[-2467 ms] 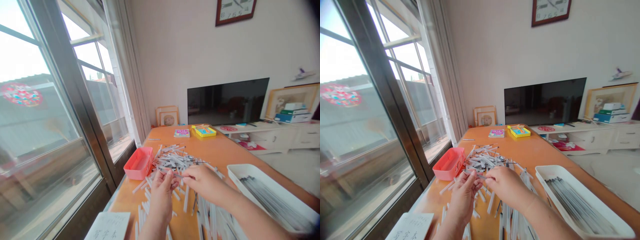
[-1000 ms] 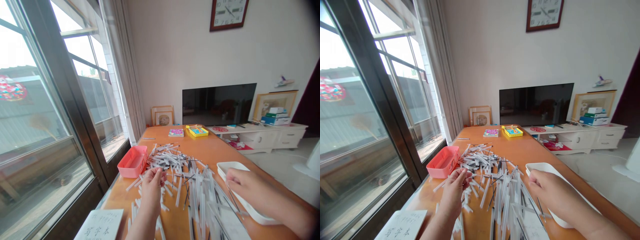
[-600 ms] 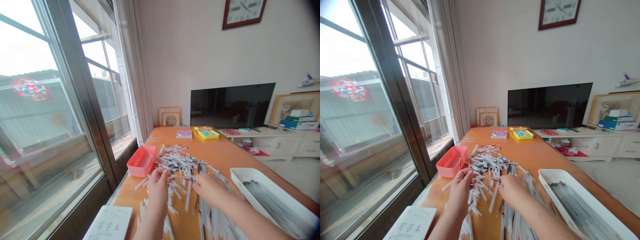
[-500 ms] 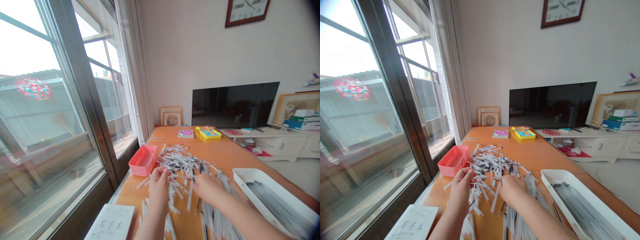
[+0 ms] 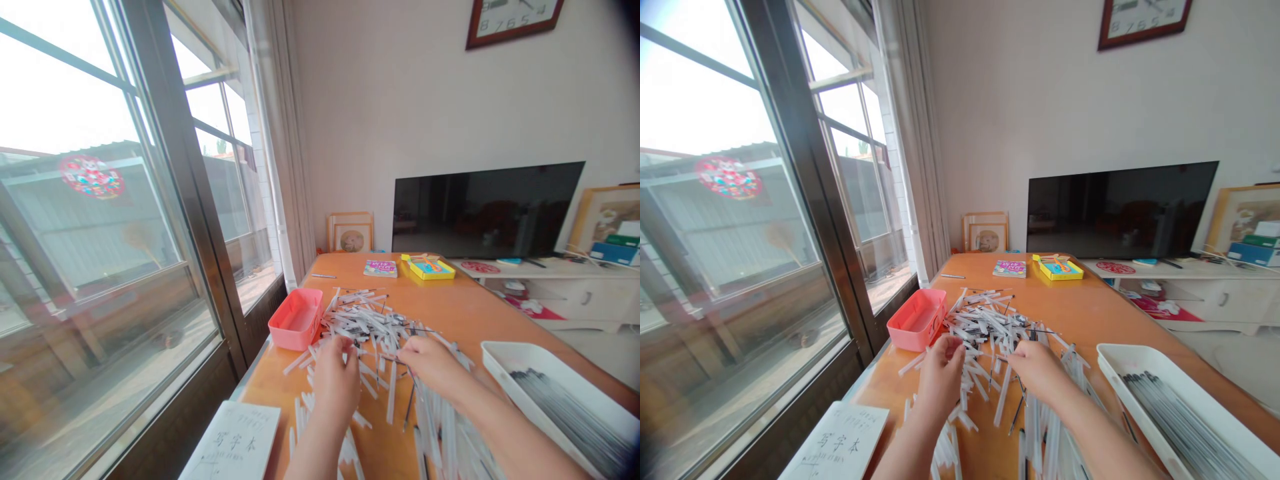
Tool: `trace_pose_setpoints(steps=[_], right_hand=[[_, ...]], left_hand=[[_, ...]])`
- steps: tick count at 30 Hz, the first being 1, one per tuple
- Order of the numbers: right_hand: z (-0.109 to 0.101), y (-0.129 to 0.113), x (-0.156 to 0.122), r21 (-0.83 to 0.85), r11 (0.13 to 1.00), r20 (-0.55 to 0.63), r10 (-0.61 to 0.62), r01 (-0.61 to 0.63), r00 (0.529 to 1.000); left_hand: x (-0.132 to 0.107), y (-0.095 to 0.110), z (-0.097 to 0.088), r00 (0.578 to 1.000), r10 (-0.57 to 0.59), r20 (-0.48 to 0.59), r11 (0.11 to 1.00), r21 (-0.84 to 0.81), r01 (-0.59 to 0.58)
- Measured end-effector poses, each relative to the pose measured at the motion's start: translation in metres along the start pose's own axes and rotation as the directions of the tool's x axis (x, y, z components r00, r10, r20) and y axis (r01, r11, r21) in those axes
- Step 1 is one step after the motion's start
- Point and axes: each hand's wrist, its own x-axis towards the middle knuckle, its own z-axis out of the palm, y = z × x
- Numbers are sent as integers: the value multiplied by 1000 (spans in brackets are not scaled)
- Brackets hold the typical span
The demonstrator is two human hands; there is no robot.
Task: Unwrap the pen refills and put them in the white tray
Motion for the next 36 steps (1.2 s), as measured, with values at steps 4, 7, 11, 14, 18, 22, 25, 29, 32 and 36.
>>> trace_pose_setpoints(steps=[4,7,11,14,18,22,25,29,32,36], right_hand=[[-21,-6,-14,320,946,-28,-54,60,998],[-34,-12,-24,407,912,-28,-53,60,998],[-43,-16,-30,455,887,-37,-62,72,997],[-48,-17,-30,497,862,-65,-79,101,995],[-51,-17,-30,510,852,-85,-84,116,993],[-53,-16,-30,532,840,-95,-68,108,993],[-53,-15,-29,531,840,-107,-64,111,992],[-52,-12,-28,533,837,-104,-77,121,992],[-51,-10,-26,524,840,-120,-93,142,988],[-50,-12,-25,553,823,-152,-54,130,987]], left_hand=[[-12,1,3,963,186,196,855,451,-257],[-20,-1,8,929,184,321,728,591,-348],[-23,-5,14,916,179,360,667,640,-382],[-23,-4,16,910,186,370,672,627,-393],[-22,-1,18,888,241,392,674,591,-444],[-23,2,19,844,263,468,638,571,-516],[-25,4,20,841,265,471,613,591,-525],[-26,3,20,856,233,461,585,637,-502],[-25,5,20,842,233,487,577,628,-523],[-26,13,22,836,250,488,659,547,-516]])
